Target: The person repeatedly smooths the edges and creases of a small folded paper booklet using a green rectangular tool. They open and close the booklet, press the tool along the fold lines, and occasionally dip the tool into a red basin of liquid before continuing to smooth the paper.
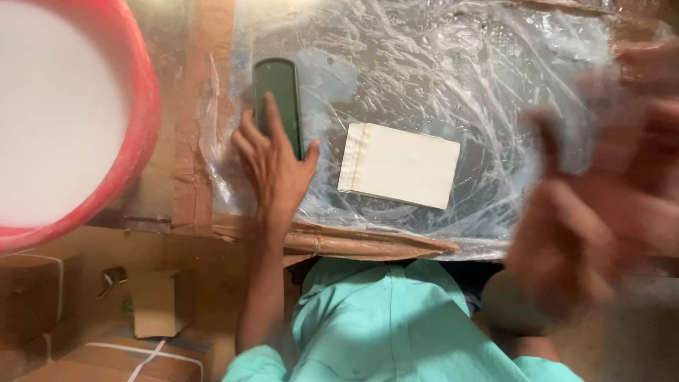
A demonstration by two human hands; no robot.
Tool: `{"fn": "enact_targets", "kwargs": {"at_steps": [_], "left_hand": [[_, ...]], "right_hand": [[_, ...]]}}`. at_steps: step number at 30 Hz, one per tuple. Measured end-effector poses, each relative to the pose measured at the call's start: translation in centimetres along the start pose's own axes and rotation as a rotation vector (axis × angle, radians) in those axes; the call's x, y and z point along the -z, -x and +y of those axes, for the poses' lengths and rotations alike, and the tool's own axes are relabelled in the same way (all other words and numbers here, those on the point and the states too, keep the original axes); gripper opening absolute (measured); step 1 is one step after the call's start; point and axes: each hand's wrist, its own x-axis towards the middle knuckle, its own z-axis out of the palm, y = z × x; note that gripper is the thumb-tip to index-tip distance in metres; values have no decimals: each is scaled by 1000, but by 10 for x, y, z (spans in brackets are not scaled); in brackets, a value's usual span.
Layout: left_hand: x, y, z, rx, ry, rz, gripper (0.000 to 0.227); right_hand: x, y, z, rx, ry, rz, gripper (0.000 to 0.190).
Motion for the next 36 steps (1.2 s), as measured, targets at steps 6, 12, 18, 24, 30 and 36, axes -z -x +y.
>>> {"fn": "enact_targets", "kwargs": {"at_steps": [6,12,18,24,30,36], "left_hand": [[-18,-7,-8,-88,-40,16,83],[-30,-16,17,-116,-29,-74,74],[-19,8,20,-168,46,3,68],[-10,22,-23,-162,8,13,69],[-4,21,27,-151,12,7,73],[-39,71,128,-511,137,-128,88]], "right_hand": [[43,35,-29,35,66,159,54],[44,31,-30,85,97,177,55],[45,27,-12,95,146,183,56],[30,29,22,36,453,71,57],[18,32,74,-219,1101,-115,71],[24,46,98,-206,1192,-53,75]]}}
